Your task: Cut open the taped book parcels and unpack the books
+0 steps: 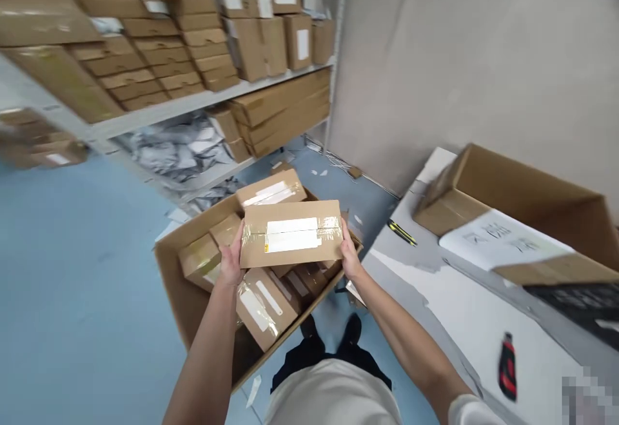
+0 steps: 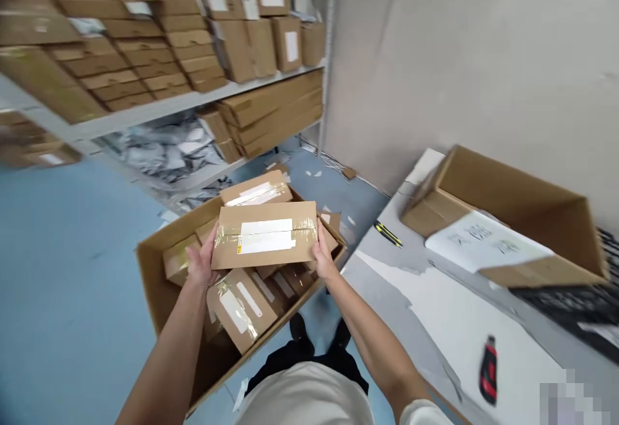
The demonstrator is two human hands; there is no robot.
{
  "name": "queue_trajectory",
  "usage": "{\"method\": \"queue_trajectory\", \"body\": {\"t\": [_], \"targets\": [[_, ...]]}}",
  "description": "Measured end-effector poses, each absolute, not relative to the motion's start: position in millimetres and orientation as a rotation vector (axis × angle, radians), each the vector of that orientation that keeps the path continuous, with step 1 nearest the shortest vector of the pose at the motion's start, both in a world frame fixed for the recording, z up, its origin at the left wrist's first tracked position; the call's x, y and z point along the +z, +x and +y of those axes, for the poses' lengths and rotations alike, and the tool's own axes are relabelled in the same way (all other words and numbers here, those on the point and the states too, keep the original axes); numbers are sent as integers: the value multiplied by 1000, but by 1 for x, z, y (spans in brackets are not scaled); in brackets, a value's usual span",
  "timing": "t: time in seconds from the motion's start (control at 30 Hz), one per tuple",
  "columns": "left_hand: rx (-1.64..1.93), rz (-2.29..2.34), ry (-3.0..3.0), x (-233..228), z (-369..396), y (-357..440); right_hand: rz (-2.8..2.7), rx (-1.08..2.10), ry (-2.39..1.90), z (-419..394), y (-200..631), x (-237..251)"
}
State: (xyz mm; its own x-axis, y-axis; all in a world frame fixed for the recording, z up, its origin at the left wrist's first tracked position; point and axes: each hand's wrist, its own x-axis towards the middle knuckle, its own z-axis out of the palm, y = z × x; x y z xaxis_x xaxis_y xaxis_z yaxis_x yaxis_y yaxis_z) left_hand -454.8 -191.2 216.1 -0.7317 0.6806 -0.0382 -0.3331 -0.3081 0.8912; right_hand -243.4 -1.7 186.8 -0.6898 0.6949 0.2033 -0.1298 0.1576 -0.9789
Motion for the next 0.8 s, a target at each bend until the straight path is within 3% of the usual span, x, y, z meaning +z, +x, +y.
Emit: {"method": "queue_trajectory", "body": {"t": [0.33, 0.57, 0.8], "targets": [[1583, 1031, 632, 216, -55, -329, -1516, 1230, -951, 19, -52, 177], [1379, 805, 791, 193, 1, -211, -1345, 1155, -1019, 17, 82, 154], [1274, 870, 953, 157, 33, -113, -1204, 1144, -1070, 12, 185, 129]]}}
